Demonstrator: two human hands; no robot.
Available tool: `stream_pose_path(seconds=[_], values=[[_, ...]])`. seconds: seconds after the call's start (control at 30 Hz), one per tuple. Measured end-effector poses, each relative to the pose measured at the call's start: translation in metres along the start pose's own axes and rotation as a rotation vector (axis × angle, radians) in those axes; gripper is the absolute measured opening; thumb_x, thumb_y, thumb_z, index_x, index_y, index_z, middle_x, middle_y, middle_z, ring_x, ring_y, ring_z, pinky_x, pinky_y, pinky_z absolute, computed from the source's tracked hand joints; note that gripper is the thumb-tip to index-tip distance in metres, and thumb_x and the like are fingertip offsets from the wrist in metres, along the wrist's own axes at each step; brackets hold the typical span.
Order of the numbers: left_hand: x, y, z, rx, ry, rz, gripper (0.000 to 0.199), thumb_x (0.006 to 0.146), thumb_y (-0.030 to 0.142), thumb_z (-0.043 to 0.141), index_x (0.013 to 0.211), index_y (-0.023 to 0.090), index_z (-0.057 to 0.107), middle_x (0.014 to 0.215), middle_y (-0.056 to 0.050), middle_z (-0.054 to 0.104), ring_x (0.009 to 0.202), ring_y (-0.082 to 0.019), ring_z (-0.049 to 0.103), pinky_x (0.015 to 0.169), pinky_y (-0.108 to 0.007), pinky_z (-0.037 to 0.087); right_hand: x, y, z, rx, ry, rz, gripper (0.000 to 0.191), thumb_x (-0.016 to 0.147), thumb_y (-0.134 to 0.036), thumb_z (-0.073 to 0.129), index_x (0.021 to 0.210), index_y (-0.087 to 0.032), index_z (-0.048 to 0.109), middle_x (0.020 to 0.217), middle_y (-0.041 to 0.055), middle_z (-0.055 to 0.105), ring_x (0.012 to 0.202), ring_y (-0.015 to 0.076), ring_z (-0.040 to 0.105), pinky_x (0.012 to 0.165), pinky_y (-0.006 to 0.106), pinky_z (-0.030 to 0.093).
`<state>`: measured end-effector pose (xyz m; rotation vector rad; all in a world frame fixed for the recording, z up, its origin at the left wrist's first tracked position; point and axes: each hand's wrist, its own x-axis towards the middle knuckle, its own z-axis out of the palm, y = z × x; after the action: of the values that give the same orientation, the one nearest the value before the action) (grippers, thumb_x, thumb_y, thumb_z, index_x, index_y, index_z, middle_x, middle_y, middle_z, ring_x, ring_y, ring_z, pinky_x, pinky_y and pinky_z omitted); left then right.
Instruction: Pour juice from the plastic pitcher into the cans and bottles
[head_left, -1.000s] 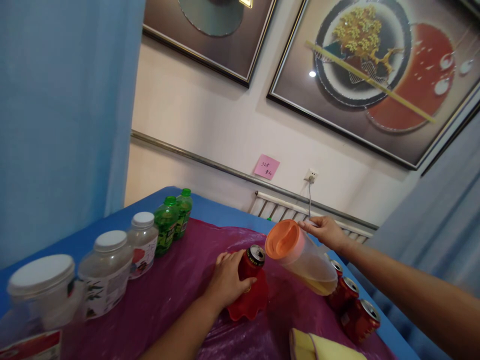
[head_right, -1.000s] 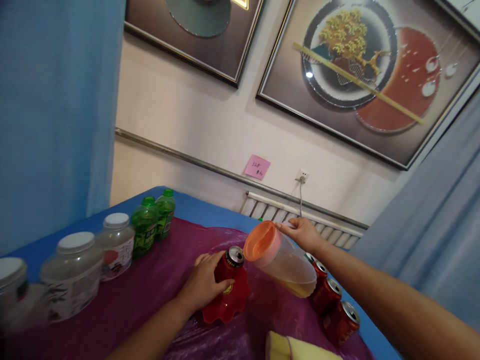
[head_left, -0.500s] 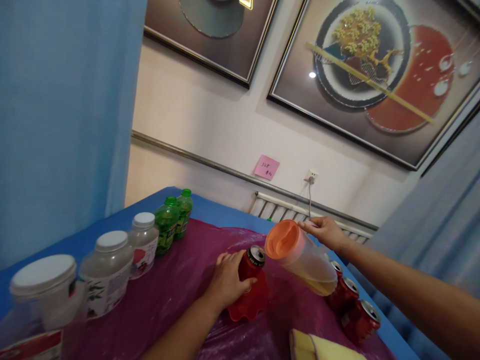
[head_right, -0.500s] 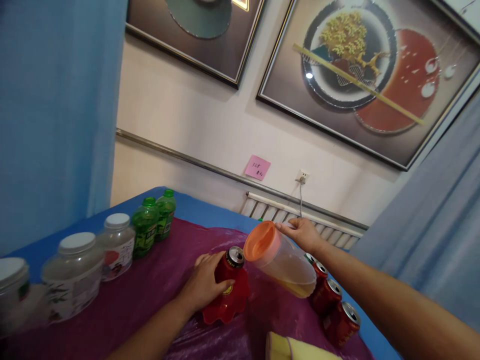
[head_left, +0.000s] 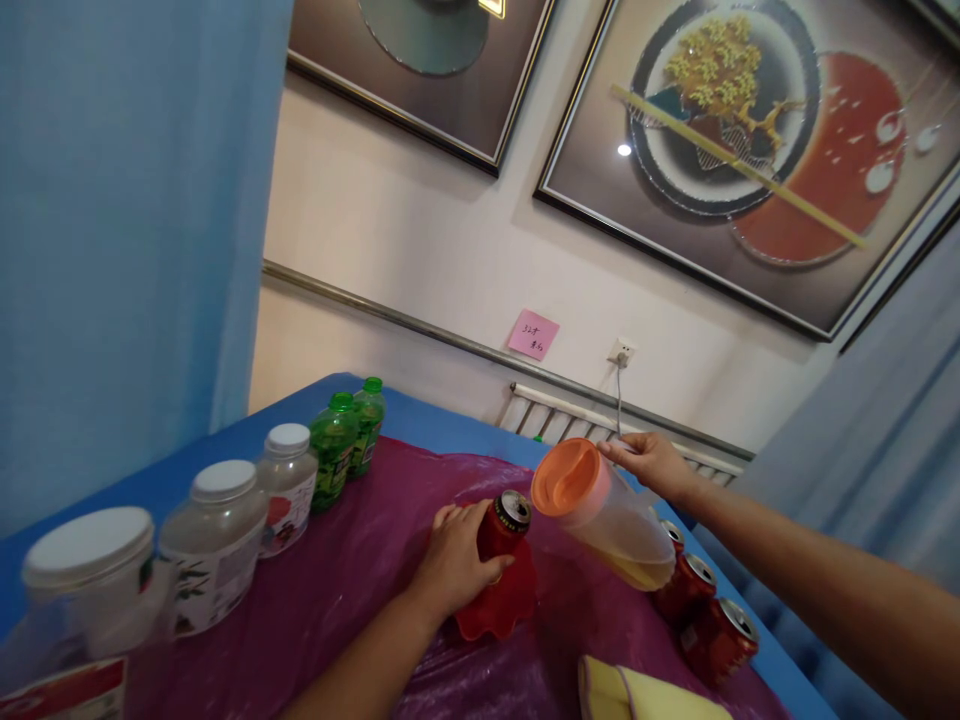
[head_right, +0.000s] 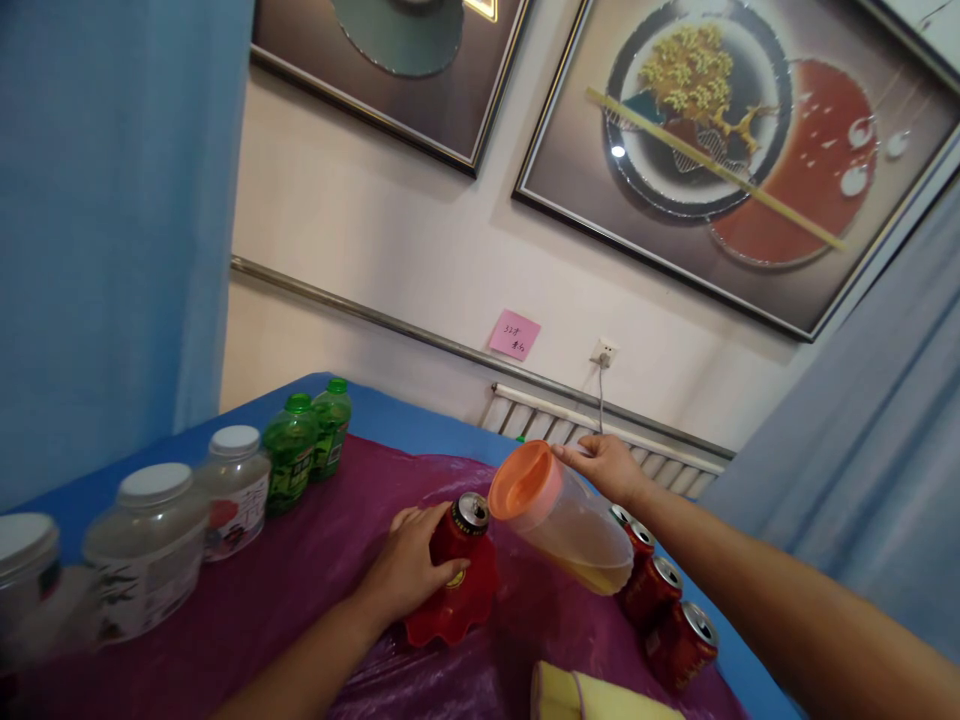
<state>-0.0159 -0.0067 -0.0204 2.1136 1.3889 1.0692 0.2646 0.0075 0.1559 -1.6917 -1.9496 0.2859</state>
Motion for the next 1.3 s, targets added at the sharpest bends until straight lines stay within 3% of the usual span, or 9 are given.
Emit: stream_pose_path(seconds=[1.3], values=[[0.0000, -0.0004, 0.0008, 0.008, -0.003, 0.010, 0.068, 0.064, 0.034, 0.086, 0.127, 0.024, 0.060, 0.128, -0.010, 0.069, 0.122, -0.032, 0.059, 0.113, -0.049, 0.029, -0.0021, 0.0002, 0.0001, 0.028, -0.015, -0.010, 0.069, 0.067, -0.086, 0.057, 0.054, -0.024, 0.032, 0.051, -0.0067, 0.024, 0.049, 0.0086, 0.024, 0.045, 0.025, 0.018]])
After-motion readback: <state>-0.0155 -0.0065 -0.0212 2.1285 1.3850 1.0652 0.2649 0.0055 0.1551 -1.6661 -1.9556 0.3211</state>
